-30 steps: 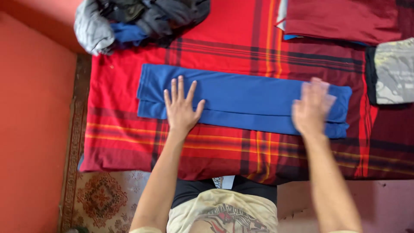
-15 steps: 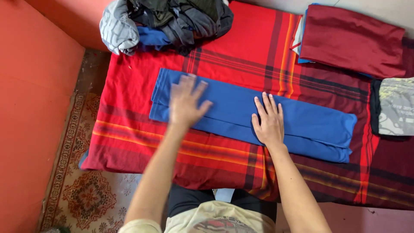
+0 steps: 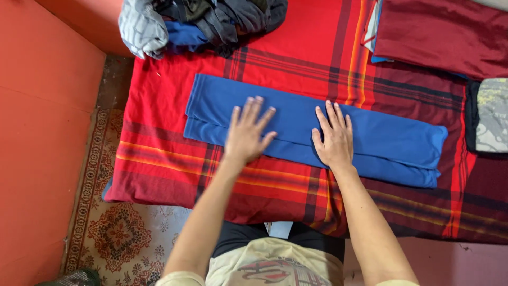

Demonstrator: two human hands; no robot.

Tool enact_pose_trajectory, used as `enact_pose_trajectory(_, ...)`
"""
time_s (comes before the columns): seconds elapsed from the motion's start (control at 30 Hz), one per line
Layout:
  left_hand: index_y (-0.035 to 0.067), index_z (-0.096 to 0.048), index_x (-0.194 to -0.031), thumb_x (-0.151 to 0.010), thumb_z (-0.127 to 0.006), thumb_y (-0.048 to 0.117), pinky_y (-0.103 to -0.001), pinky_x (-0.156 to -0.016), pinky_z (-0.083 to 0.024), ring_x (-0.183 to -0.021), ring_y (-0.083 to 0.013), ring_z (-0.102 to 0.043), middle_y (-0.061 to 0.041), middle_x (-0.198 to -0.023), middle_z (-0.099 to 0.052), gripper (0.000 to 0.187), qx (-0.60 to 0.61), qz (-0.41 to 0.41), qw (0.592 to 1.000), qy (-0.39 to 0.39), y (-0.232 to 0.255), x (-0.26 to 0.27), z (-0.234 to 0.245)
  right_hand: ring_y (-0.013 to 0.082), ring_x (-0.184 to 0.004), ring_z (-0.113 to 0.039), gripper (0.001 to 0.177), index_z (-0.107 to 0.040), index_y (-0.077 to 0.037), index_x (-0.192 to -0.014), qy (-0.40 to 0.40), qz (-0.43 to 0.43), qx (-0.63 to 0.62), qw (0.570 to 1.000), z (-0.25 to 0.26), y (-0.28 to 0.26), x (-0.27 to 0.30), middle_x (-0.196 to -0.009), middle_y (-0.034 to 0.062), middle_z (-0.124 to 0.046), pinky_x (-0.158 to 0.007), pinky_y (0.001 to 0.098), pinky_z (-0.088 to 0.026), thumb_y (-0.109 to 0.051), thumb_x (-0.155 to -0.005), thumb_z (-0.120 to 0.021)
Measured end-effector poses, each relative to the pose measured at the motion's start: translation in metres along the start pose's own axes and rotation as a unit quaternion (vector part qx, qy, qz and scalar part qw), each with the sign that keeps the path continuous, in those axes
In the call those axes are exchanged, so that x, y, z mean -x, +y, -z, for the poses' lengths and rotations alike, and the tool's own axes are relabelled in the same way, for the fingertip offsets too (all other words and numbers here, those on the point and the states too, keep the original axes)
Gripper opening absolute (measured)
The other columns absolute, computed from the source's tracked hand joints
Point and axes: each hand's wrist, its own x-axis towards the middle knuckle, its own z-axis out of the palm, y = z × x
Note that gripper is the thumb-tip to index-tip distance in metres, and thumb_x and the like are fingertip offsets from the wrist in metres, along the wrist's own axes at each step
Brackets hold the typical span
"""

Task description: Folding a blue t-shirt on a bed.

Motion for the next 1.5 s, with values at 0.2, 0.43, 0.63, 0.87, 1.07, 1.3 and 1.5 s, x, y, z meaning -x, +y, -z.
enact_pose_trajectory(0.2, 0.021, -0.042, -0.160, -0.101, -0.054, 0.054, -0.060, -0.123, -0.019, -0.156, -0.0393, -0.022, -0.020, -0.169, -0.026, 0.069, -0.037, 0.039, 0.998, 0.028, -0.093, 0.030, 0.042, 0.0326, -0.154, -0.032, 0.059, -0.052, -0.014, -0.153, 0.005, 0.002, -0.006, 1.000, 0.001, -0.002, -0.002, -0.166, 0.0134, -0.038, -0.123, 0.0575, -0.024, -0.027, -0.097, -0.059)
enact_pose_trajectory(0.43, 0.007, -0.045, -0.154, -0.105, -0.053, 0.049, -0.064, -0.126, -0.017, -0.159, -0.0344, -0.022, -0.012, -0.171, -0.030, 0.064, -0.095, 0.155, 0.983, 0.018, -0.052, -0.010, 0.056, 0.0336, -0.154, -0.032, 0.061, -0.052, -0.013, -0.153, 0.003, -0.002, -0.009, 1.000, 0.002, -0.002, 0.000, -0.166, 0.0137, -0.038, -0.122, 0.0572, -0.024, -0.028, -0.094, -0.060)
enact_pose_trajectory(0.63, 0.013, -0.037, -0.162, -0.105, -0.053, 0.047, -0.057, -0.125, -0.019, -0.159, -0.0312, -0.021, -0.013, -0.170, -0.028, 0.068, -0.016, -0.009, 1.000, -0.010, -0.032, -0.044, -0.020, 0.0324, -0.154, -0.033, 0.060, -0.053, -0.015, -0.153, 0.005, -0.004, -0.013, 1.000, 0.000, 0.001, -0.002, -0.166, 0.0127, -0.038, -0.123, 0.0570, -0.024, -0.027, -0.095, -0.061)
enact_pose_trajectory(0.87, 0.011, -0.034, -0.162, -0.098, -0.054, 0.059, -0.058, -0.124, -0.014, -0.157, -0.0347, -0.018, -0.017, -0.169, -0.025, 0.083, -0.078, 0.090, 0.993, 0.003, -0.099, -0.025, 0.029, 0.0329, -0.153, -0.033, 0.061, -0.053, -0.015, -0.153, 0.004, -0.007, -0.016, 1.000, 0.001, -0.001, -0.003, -0.165, 0.0128, -0.039, -0.123, 0.0569, -0.025, -0.027, -0.093, -0.061)
enact_pose_trajectory(1.07, 0.005, -0.032, -0.163, -0.103, -0.053, 0.059, -0.066, -0.124, -0.008, -0.160, -0.0355, -0.015, -0.019, -0.171, -0.023, 0.084, -0.103, 0.146, 0.981, 0.074, -0.081, -0.022, 0.030, 0.0317, -0.153, -0.033, 0.061, -0.052, -0.017, -0.153, 0.002, -0.013, -0.010, 1.000, -0.001, 0.001, -0.003, -0.165, 0.0122, -0.038, -0.123, 0.0569, -0.024, -0.029, -0.094, -0.060)
enact_pose_trajectory(1.3, 0.021, -0.040, -0.160, -0.097, -0.053, 0.062, -0.058, -0.124, -0.016, -0.158, -0.0345, -0.018, -0.017, -0.169, -0.024, 0.076, -0.029, 0.013, 0.999, -0.034, -0.037, 0.009, 0.013, 0.0310, -0.153, -0.033, 0.060, -0.053, -0.017, -0.153, 0.001, -0.014, -0.007, 1.000, -0.001, 0.001, -0.002, -0.166, 0.0117, -0.038, -0.123, 0.0563, -0.024, -0.029, -0.094, -0.060)
enact_pose_trajectory(1.5, 0.018, -0.042, -0.160, -0.097, -0.054, 0.060, -0.066, -0.122, -0.014, -0.157, -0.0357, -0.018, -0.014, -0.170, -0.024, 0.076, -0.108, 0.134, 0.985, -0.024, -0.101, 0.024, 0.063, 0.0318, -0.153, -0.034, 0.060, -0.053, -0.016, -0.152, 0.001, -0.013, -0.008, 1.000, 0.001, 0.000, -0.003, -0.165, 0.0122, -0.039, -0.123, 0.0569, -0.024, -0.030, -0.094, -0.060)
